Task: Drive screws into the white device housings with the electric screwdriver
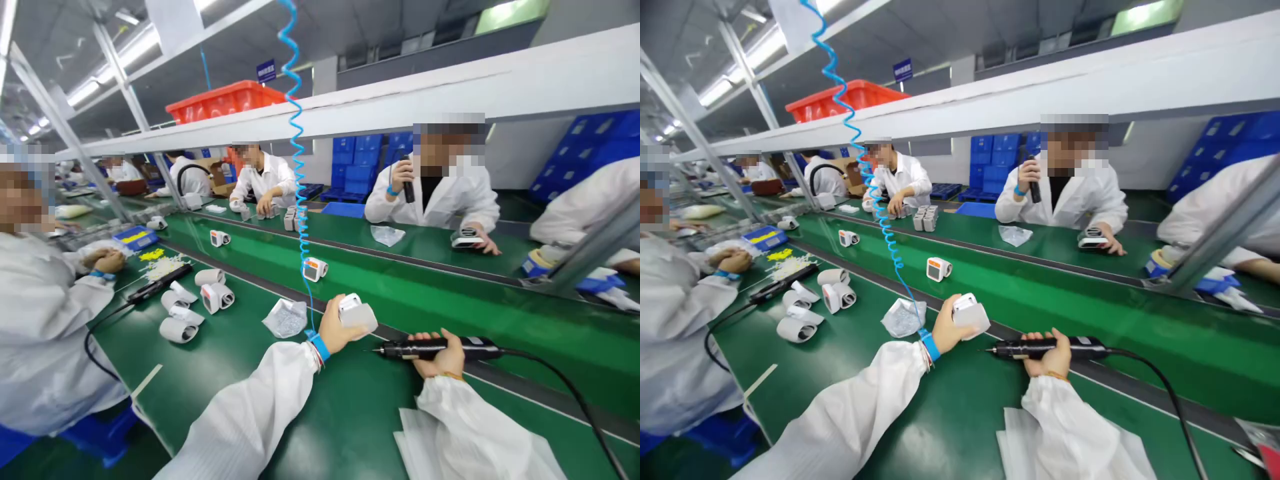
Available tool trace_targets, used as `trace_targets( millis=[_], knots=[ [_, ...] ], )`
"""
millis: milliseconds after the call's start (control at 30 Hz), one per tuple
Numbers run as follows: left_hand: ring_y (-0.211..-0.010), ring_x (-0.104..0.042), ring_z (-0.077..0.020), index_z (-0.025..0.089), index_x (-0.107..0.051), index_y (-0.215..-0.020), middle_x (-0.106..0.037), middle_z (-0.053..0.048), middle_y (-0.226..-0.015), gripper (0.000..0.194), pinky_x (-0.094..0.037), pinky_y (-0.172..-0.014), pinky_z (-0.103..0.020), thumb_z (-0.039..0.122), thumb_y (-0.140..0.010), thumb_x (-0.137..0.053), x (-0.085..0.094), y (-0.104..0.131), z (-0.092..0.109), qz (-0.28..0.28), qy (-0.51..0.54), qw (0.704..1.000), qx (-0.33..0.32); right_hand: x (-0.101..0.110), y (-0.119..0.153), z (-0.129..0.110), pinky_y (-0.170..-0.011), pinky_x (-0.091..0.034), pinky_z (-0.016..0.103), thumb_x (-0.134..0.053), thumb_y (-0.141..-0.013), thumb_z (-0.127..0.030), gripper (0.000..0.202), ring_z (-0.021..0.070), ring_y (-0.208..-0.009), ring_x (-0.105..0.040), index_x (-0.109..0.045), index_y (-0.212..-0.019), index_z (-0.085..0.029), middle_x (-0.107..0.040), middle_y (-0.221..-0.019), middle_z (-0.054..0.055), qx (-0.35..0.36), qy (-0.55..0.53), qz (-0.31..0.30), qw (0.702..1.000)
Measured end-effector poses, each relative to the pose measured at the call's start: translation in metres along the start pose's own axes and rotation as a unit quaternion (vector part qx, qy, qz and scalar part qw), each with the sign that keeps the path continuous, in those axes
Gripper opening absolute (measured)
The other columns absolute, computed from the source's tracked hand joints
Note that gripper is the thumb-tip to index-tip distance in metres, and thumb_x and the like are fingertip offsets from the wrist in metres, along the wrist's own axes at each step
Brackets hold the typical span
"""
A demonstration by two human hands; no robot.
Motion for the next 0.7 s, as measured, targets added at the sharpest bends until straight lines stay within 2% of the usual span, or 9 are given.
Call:
trace_targets(
  millis=[133, 233, 333, 400, 433, 500, 567, 633, 700],
  knots=[
    [-0.112, -0.053, -0.0248, 0.014, -0.039, -0.131, -0.053, -0.014, -0.123, 0.078, -0.040, -0.098, -0.039, 0.035, -0.064, -0.075, -0.048, -0.067, 0.001, -0.004, -0.052, 0.997, 0.061, -0.005, 0.010, 0.003, -0.058, -0.048, 0.026, -0.049, -0.087, -0.037, 0.023, 0.0079, -0.056, -0.049, -0.049, -0.082, -0.014, -0.047, -0.065, -0.003, -0.047, -0.037, 0.057, 0.997],
    [-0.123, -0.045, -0.0286, 0.009, -0.026, -0.139, -0.046, -0.021, -0.132, 0.079, -0.035, -0.102, -0.040, 0.038, -0.076, -0.064, -0.067, -0.108, 0.007, 0.000, -0.122, 0.990, 0.071, -0.009, 0.017, 0.001, -0.061, -0.049, 0.025, -0.050, -0.088, -0.037, 0.028, 0.0089, -0.067, -0.053, -0.054, -0.098, -0.012, -0.055, -0.081, 0.002, -0.060, -0.067, 0.072, 0.993],
    [-0.140, -0.010, -0.0335, 0.016, -0.021, -0.142, -0.017, -0.019, -0.150, 0.084, -0.017, -0.110, -0.048, 0.038, -0.074, -0.065, -0.059, -0.130, 0.020, 0.030, -0.214, 0.975, 0.051, -0.011, 0.020, -0.002, -0.067, -0.051, 0.029, -0.051, -0.088, -0.035, 0.030, 0.0122, -0.079, -0.056, -0.053, -0.108, -0.013, -0.056, -0.096, 0.006, -0.060, -0.092, 0.086, 0.990],
    [-0.140, 0.010, -0.0335, 0.025, -0.020, -0.143, 0.002, -0.011, -0.154, 0.086, -0.006, -0.111, -0.052, 0.035, -0.072, -0.068, -0.041, -0.136, 0.026, 0.056, -0.268, 0.961, 0.039, -0.012, 0.021, -0.003, -0.072, -0.052, 0.031, -0.051, -0.087, -0.035, 0.032, 0.0141, -0.085, -0.057, -0.052, -0.111, -0.013, -0.056, -0.102, 0.007, -0.058, -0.104, 0.092, 0.989],
    [-0.139, 0.013, -0.0340, 0.027, -0.018, -0.143, 0.006, -0.009, -0.154, 0.086, -0.004, -0.110, -0.054, 0.033, -0.072, -0.068, -0.030, -0.137, 0.027, 0.068, -0.289, 0.954, 0.042, -0.013, 0.021, -0.003, -0.073, -0.052, 0.032, -0.052, -0.087, -0.034, 0.033, 0.0148, -0.087, -0.057, -0.052, -0.112, -0.013, -0.056, -0.104, 0.007, -0.057, -0.108, 0.093, 0.988],
    [-0.139, 0.007, -0.0369, 0.026, -0.019, -0.142, 0.002, -0.013, -0.153, 0.084, -0.008, -0.108, -0.057, 0.032, -0.073, -0.067, -0.007, -0.137, 0.023, 0.082, -0.319, 0.942, 0.066, -0.015, 0.021, -0.003, -0.075, -0.052, 0.034, -0.052, -0.087, -0.034, 0.034, 0.0158, -0.090, -0.057, -0.052, -0.114, -0.013, -0.055, -0.107, 0.008, -0.057, -0.115, 0.096, 0.987],
    [-0.137, -0.013, -0.0376, 0.023, -0.029, -0.138, -0.018, -0.017, -0.148, 0.074, -0.020, -0.105, -0.055, 0.030, -0.075, -0.066, 0.010, -0.134, 0.015, 0.072, -0.334, 0.935, 0.098, -0.016, 0.022, -0.003, -0.077, -0.052, 0.035, -0.052, -0.087, -0.034, 0.034, 0.0166, -0.092, -0.057, -0.051, -0.115, -0.014, -0.055, -0.109, 0.008, -0.058, -0.117, 0.097, 0.987],
    [-0.126, -0.037, -0.0317, 0.021, -0.042, -0.128, -0.039, -0.015, -0.136, 0.054, -0.034, -0.100, -0.049, 0.031, -0.079, -0.063, 0.020, -0.131, 0.007, 0.041, -0.337, 0.933, 0.117, -0.016, 0.023, -0.003, -0.078, -0.051, 0.036, -0.052, -0.087, -0.034, 0.035, 0.0171, -0.094, -0.057, -0.051, -0.115, -0.014, -0.055, -0.110, 0.009, -0.059, -0.116, 0.096, 0.987],
    [-0.111, -0.051, -0.0241, 0.018, -0.050, -0.119, -0.051, -0.011, -0.123, 0.037, -0.044, -0.092, -0.044, 0.033, -0.085, -0.057, 0.024, -0.128, 0.004, 0.001, -0.329, 0.938, 0.114, -0.016, 0.024, -0.005, -0.078, -0.051, 0.036, -0.052, -0.087, -0.034, 0.035, 0.0172, -0.094, -0.057, -0.051, -0.115, -0.014, -0.055, -0.111, 0.009, -0.059, -0.112, 0.095, 0.987]
  ],
)
Point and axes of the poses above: each hand's wrist, its own y-axis away from the middle knuckle, its own x-axis out of the back of the hand, z = x × y, the point moved 5 cm from there along -y, towards the middle knuckle
